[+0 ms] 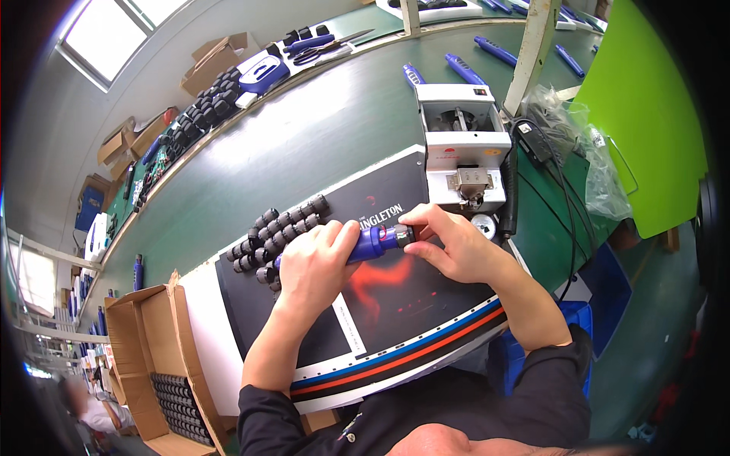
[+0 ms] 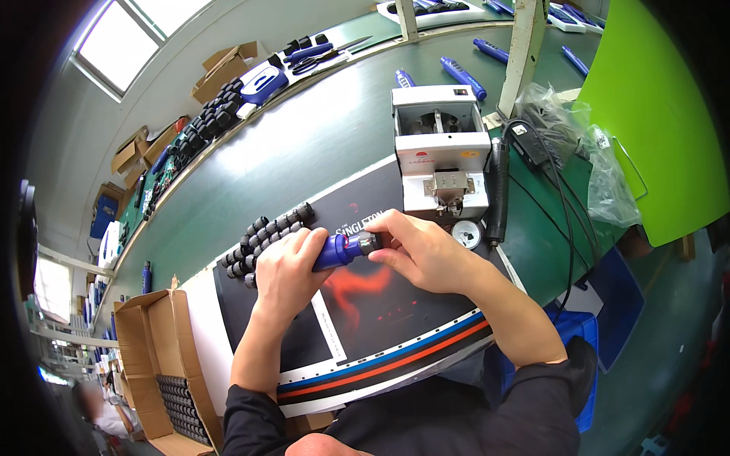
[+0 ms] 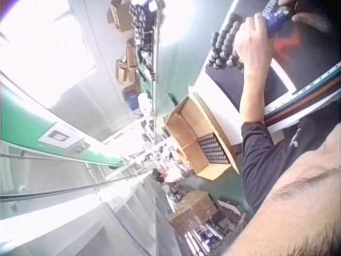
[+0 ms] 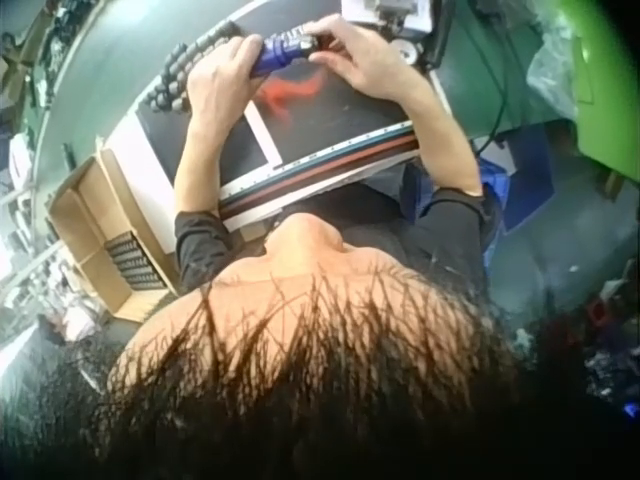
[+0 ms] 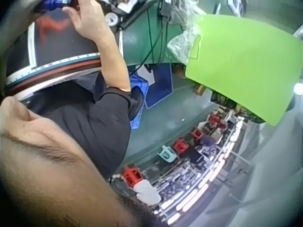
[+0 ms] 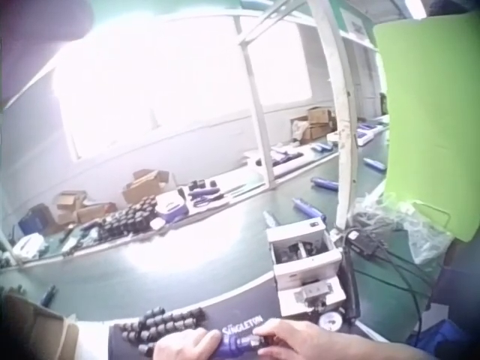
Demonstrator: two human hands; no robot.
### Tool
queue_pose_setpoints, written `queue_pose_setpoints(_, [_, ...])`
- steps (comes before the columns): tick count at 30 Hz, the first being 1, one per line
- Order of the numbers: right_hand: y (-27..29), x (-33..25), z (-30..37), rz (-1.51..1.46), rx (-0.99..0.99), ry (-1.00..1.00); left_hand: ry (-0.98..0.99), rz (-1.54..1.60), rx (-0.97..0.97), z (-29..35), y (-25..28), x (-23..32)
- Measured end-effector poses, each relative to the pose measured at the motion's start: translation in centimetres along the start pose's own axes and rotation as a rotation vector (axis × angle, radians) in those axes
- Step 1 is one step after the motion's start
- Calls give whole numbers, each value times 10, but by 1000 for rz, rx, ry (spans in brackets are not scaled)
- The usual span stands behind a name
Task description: The person assembles a blue cylindrical device by securing its black internal components with an electric screwdriver.
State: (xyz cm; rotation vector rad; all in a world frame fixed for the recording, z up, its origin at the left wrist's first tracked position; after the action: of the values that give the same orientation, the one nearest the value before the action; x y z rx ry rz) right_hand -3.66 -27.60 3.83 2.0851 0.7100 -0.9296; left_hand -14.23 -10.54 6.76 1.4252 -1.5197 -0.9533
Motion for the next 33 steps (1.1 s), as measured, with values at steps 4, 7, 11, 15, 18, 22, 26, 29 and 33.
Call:
queue_pose_setpoints(4, [-4, 2, -2, 45, 8, 93, -11, -84, 72, 2, 2, 5])
queue_pose_setpoints(7, [-2, 3, -2, 37, 0, 84, -18, -87, 90, 1, -2, 6])
queue_pose_setpoints(11, [-1, 1, -2, -6, -31, 8, -11, -16, 88, 3, -5, 7])
queue_pose_setpoints(15, [-2, 3, 0, -18, -28, -8, -6, -19, 96, 4, -5, 6])
queue_pose_setpoints(18, [-2, 3, 1, 0, -17, 16, -16, -13, 92, 3, -3, 4])
queue_pose_setpoints(22, [-1, 1, 1, 19, -6, 43, 2, 48, 46, 3, -5, 2])
queue_pose_setpoints(26, [-1, 3, 0, 7, 1, 66, 26, 92, -6, 2, -9, 0])
queue_pose_setpoints(29, [0, 2, -3, 28, -7, 91, 29, 122, -17, 1, -10, -1])
queue_pose_setpoints(33, [16, -5, -3, 155, 106, 116, 100, 339, 15, -11, -12, -9])
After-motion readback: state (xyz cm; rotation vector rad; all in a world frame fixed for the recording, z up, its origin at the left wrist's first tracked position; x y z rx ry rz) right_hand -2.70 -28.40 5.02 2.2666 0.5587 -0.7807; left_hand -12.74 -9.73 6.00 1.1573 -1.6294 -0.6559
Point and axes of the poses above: each hand's wrist, its own z-axis away from the middle knuckle, its own y-axis out of the back of the hand, x = y × z, the point moved 5 cm from there along -z, towards the middle knuckle, and after that the axes turned 5 degrees about y, right-handed, at the moved point
